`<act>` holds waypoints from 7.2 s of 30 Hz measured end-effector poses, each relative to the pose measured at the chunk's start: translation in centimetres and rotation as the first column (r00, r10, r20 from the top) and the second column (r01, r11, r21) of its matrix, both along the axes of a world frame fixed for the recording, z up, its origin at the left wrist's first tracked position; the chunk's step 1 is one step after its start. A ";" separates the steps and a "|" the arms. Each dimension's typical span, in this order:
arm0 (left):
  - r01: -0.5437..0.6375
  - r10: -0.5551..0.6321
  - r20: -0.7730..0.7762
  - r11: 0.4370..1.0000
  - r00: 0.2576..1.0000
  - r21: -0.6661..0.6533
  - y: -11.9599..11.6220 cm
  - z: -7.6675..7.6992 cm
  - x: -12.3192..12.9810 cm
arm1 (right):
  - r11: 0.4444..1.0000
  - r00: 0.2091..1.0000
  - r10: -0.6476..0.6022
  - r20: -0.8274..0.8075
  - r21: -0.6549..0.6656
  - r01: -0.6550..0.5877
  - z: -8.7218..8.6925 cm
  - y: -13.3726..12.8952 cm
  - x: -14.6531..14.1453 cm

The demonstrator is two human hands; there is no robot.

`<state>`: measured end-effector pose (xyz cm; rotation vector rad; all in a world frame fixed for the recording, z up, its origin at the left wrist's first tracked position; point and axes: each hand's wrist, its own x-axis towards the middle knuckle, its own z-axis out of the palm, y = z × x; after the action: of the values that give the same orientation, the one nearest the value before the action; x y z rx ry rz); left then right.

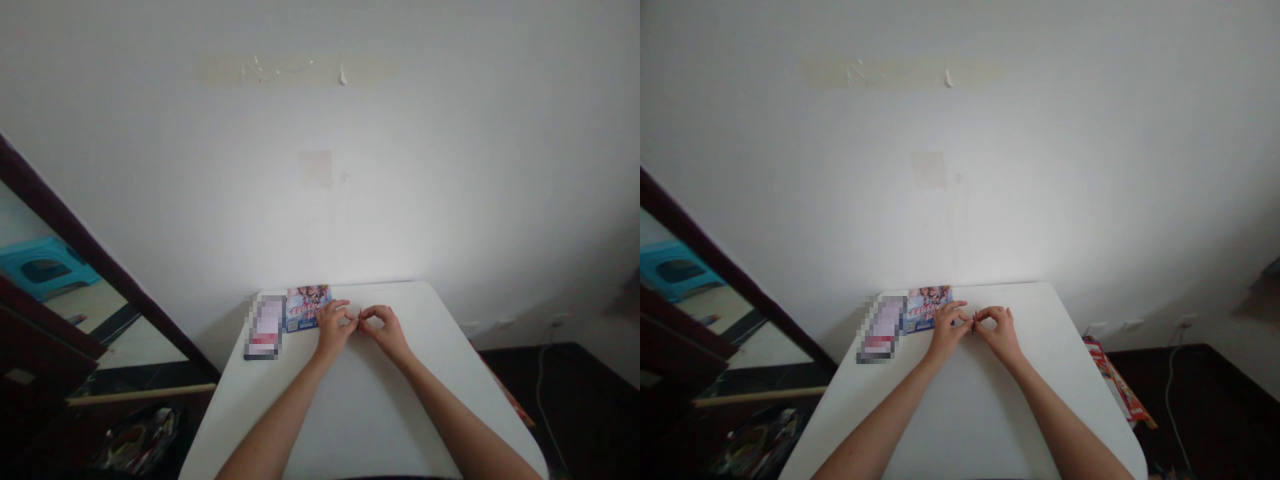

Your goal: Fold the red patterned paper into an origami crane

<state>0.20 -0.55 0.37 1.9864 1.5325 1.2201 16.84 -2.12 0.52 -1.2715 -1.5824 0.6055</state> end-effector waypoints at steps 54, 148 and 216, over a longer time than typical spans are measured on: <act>0.190 -0.183 -0.056 0.960 0.982 0.208 0.7 -0.8 -1.1 | 0.984 0.985 0.050 -0.165 -0.162 -0.077 0.6 0.3 0.8; 0.366 -0.361 0.240 0.930 0.901 0.027 0.2 0.1 -1.1 | 0.926 0.918 0.376 -0.128 0.076 -0.369 1.1 0.2 1.5; 0.184 -0.100 -0.221 0.896 0.970 0.405 -0.6 1.9 -2.4 | 0.990 0.987 0.128 -0.096 0.068 -0.122 -0.3 0.8 1.1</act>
<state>-2.16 -1.14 2.26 2.5144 1.2481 1.4256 17.91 -1.35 0.18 -1.0858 -1.5930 0.6835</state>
